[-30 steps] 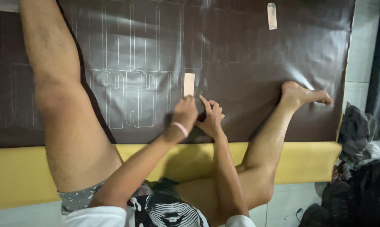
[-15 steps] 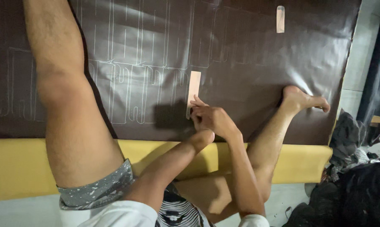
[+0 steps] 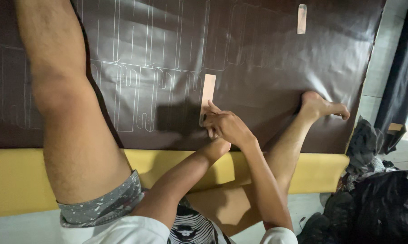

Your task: The person sits on the floor and uses a small wooden guide and a scoring tool to make straight indentations along pre-drawn lines on a large brown sheet. They repeatedly reposition the guide and score multiple sections of the material.

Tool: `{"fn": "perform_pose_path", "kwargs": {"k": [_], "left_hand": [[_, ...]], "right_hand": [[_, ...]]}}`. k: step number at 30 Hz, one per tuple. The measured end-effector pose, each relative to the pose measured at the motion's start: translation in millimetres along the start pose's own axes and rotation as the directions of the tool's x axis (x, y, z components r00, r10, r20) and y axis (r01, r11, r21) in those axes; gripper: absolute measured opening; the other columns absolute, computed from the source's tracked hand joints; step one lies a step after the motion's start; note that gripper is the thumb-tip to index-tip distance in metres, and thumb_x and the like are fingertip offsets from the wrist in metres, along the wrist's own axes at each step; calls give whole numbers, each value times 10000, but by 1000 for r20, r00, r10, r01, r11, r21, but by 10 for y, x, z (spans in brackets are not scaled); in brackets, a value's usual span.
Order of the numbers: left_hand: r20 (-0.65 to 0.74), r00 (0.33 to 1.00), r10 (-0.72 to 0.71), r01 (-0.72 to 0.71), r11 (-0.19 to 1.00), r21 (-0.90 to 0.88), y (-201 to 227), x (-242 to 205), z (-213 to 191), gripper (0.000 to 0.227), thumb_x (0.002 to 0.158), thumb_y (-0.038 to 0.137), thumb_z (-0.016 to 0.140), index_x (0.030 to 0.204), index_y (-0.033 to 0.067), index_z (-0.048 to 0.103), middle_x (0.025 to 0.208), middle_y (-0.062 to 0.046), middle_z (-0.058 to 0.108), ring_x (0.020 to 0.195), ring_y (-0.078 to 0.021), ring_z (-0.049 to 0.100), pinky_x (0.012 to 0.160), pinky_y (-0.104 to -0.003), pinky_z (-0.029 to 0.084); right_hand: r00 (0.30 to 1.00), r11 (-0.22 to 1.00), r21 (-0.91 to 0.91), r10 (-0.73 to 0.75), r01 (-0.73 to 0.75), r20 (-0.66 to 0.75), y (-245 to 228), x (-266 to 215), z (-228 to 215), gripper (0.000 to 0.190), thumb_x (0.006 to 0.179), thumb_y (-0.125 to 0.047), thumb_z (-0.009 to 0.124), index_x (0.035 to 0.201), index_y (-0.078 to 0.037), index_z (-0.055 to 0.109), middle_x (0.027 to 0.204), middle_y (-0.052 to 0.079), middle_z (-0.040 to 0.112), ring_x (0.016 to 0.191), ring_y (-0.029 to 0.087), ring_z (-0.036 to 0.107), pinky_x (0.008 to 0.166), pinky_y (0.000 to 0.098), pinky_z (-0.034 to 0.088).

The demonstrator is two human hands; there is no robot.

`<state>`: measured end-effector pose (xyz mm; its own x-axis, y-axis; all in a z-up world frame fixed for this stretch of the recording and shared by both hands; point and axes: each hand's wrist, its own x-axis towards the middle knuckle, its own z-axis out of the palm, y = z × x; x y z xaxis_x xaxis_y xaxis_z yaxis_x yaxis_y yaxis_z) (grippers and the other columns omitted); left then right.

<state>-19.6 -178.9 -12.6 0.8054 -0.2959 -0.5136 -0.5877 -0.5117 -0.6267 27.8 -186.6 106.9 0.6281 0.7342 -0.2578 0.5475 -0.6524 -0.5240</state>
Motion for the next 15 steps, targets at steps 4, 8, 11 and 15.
{"fn": "perform_pose_path", "kwargs": {"k": [4,8,11,15], "left_hand": [[-2,1000,1,-1,1000,-23,-18,24,12,665,782,-62,786,1331,-32,412,1333,-198,544,1222,-460,592,885,-398,614],[-12,1000,8,-8,999,-52,-25,71,35,685,788,-61,787,1345,-26,389,1332,-184,533,1231,-455,589,894,-393,615],[-43,999,6,-10,994,-109,-17,97,104,700,793,-60,788,1355,-22,372,1331,-173,525,1237,-451,587,900,-389,615],[-82,995,52,-64,987,-150,-44,87,154,721,799,-59,789,1369,-16,349,1331,-159,514,1245,-445,583,909,-384,616]], "right_hand": [[1000,1000,-7,-17,17,-10,75,78,82,199,768,-23,652,922,-100,752,982,77,767,990,310,703,1173,433,399],[983,986,-85,130,-142,-128,224,197,64,225,823,-58,657,1000,-147,762,940,117,747,861,358,687,831,462,544],[943,960,-92,238,-265,-231,402,383,-19,182,852,-103,663,1015,-138,735,909,137,743,821,386,680,766,493,542],[851,967,11,229,-254,-472,562,655,-49,203,969,-61,576,1101,-131,714,951,164,731,866,394,687,784,487,547]]}}
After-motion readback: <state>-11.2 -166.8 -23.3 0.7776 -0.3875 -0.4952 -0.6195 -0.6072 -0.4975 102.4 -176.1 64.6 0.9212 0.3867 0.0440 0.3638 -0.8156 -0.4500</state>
